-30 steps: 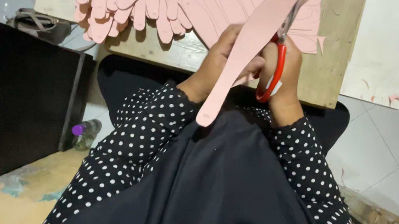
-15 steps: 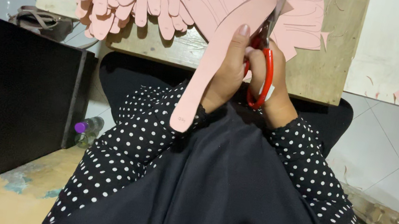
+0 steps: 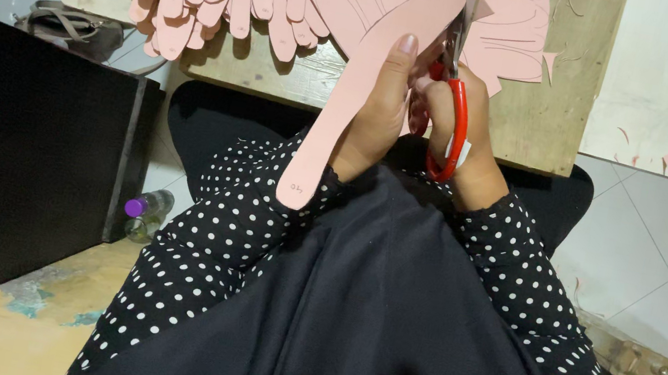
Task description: The person cuts pink insole-shaped pieces from sheets of pink material using red-handled scissors, following drawn outlines, and places each finished cut piece onto a growing pile of completed insoles on the work board.
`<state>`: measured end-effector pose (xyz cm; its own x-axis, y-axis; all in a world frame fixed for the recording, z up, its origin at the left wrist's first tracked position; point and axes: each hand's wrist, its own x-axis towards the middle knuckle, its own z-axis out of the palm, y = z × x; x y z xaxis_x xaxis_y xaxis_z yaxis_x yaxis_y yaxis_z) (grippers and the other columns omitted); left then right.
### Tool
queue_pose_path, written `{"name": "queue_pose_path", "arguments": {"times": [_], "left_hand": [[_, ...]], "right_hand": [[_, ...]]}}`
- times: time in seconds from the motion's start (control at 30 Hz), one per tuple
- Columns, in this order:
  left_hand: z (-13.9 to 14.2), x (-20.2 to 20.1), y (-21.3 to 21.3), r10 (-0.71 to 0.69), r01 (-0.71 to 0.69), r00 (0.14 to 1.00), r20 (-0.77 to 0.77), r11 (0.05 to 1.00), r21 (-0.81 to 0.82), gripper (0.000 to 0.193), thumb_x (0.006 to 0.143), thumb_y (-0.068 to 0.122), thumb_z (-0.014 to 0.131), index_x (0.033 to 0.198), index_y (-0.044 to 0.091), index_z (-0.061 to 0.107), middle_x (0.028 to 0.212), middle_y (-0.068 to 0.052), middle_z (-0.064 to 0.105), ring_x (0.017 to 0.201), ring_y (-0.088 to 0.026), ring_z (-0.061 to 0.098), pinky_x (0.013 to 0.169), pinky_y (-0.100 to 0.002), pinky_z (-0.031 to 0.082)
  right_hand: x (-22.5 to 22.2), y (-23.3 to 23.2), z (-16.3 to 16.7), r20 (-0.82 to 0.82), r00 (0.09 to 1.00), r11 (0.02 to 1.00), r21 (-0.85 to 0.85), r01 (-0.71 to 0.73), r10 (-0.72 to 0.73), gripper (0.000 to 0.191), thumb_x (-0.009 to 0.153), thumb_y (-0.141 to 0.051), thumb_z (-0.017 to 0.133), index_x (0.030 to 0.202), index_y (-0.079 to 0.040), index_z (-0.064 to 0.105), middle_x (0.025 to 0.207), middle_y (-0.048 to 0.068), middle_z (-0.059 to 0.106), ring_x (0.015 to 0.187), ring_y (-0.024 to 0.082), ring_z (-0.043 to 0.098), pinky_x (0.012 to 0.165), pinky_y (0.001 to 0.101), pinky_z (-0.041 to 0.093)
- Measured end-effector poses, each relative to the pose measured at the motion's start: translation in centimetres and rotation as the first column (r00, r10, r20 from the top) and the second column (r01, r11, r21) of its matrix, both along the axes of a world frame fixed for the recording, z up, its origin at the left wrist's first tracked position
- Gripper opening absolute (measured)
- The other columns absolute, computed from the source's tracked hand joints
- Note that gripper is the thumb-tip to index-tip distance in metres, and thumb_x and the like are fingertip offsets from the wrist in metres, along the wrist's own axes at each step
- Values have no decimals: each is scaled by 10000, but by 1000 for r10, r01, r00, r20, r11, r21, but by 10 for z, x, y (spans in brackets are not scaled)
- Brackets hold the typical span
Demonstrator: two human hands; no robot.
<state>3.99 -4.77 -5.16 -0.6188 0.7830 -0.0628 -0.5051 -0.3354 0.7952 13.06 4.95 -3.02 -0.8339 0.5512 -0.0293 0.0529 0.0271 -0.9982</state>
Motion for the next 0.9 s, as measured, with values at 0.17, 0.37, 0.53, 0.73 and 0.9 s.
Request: {"name": "queue_pose_path", "arguments": {"times": [0.17, 0.37, 0.53, 0.73, 0.9], "left_hand": [[-19, -5, 11, -21, 5, 996, 83, 983, 185, 369, 1146, 271, 444, 1280, -43, 584, 1196, -130, 645, 1112, -205, 638, 1029, -368, 505], [-33, -18, 12, -41, 34, 999, 22, 962, 269, 408, 1167, 264, 449, 1381, -63, 567, 1299, -150, 663, 1195, -252, 671, 1128, -417, 529], [-22, -37, -1, -124, 143, 987, -100, 968, 205, 449, 1162, 261, 402, 1482, -44, 477, 1455, -159, 580, 1366, -264, 586, 1155, -423, 528], [-5, -59, -11, -248, 272, 949, -197, 956, 107, 525, 1141, 291, 374, 1548, -41, 373, 1543, -186, 513, 1458, -310, 521, 1168, -425, 511], [-2, -60, -16, -268, 287, 949, -166, 952, 104, 536, 1143, 294, 379, 1535, -71, 402, 1530, -198, 526, 1463, -319, 524, 1159, -431, 463]], "right_hand": [[1, 1, 3, 31, 999, 994, -111, -2, 6, 174, 919, -99, 489, 979, 27, 593, 656, 51, 511, 513, 130, 479, 478, 285, 425], [4, 5, 0, 44, 999, 996, -84, -17, 21, 158, 950, -102, 503, 885, 27, 566, 667, 52, 549, 506, 119, 502, 473, 271, 439], [9, 7, 1, 28, 997, 992, -109, -64, 67, 174, 959, -108, 509, 853, 22, 554, 652, 52, 522, 506, 119, 473, 473, 267, 409], [12, 5, 16, 70, 986, 981, -135, -140, 151, 150, 947, -123, 499, 844, -18, 532, 665, 32, 524, 556, 111, 492, 535, 259, 427], [10, 4, 25, 72, 974, 964, -176, -199, 214, 106, 949, -119, 499, 881, -43, 531, 733, 15, 524, 649, 105, 503, 616, 250, 447]]}}
